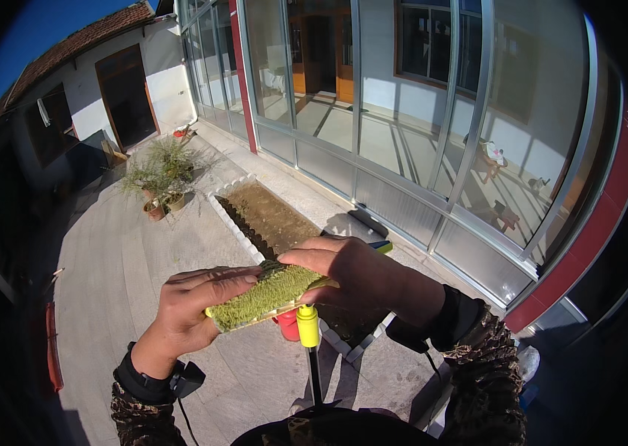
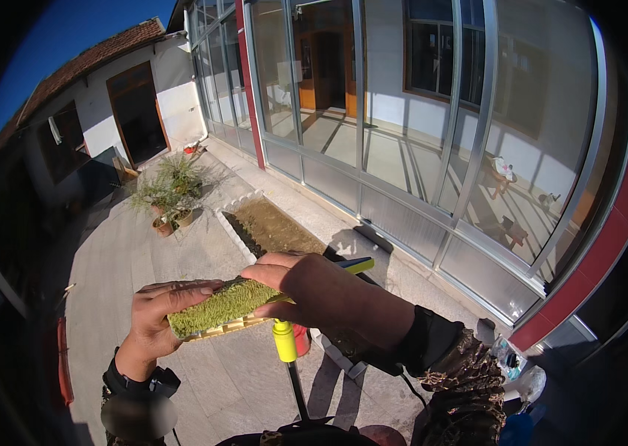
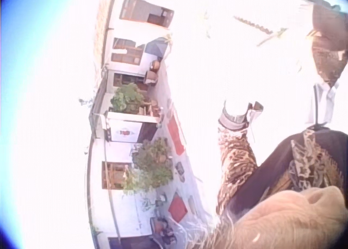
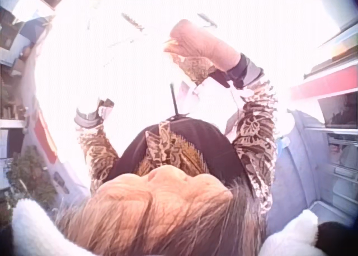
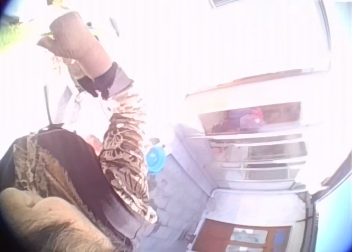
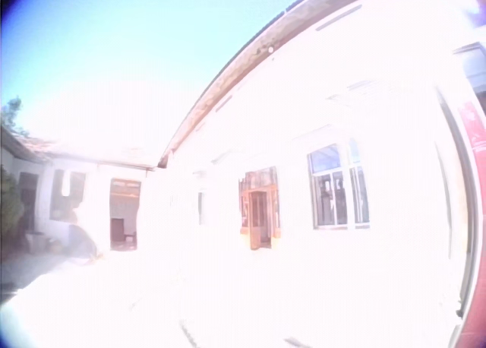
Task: The person picks up a mop head and a green microfiber cloth, then attaches the cloth to the mop head by folding and tucking it into the frame. The person repeatedly adjusts and secures the cloth around the mop head until it is fully attached.
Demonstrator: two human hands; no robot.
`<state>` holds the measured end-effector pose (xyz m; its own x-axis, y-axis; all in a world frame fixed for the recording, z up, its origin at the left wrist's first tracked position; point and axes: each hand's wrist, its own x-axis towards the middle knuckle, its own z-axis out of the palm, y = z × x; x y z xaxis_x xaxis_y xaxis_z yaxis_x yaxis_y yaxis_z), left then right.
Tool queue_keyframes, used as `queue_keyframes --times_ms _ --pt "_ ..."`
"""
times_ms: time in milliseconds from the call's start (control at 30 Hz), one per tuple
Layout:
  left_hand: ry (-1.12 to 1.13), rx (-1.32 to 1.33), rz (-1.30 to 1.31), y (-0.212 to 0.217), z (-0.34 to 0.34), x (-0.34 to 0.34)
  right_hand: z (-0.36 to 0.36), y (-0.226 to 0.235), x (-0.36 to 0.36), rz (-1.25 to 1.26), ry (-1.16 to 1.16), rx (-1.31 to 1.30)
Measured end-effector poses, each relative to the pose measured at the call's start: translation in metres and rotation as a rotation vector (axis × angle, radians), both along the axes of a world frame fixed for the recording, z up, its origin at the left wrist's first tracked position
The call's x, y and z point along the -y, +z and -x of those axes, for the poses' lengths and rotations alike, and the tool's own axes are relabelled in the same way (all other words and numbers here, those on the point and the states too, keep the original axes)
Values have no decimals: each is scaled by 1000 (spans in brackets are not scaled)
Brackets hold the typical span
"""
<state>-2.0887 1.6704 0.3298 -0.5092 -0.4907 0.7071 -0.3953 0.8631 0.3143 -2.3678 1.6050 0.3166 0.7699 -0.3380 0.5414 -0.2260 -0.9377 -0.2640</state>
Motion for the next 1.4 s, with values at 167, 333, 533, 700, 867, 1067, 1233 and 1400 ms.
queue_keyframes --times_ms 167,333,533,700,867,1067,1233,1400 --pt "7 -62 -16 1 -1 -4 64 -57 75 -174 -146 118" --pt "-3 -125 -76 0 -2 -9 116 -107 107 -1022 44 571" --pt "-49 -143 -125 9 -4 -9 116 -147 132 -1199 261 510" --pt "-71 -180 -150 16 -2 -9 79 -193 133 -1339 477 803" --pt "-87 -190 -148 19 -1 -9 50 -233 107 -1418 554 863" --pt "-107 -246 -185 18 0 -9 43 -250 115 -1467 583 896" --pt "-97 -241 -230 18 -1 -11 61 -229 143 -1414 494 900" --pt "-96 -250 -240 15 -2 -11 104 -168 159 -1100 171 860"
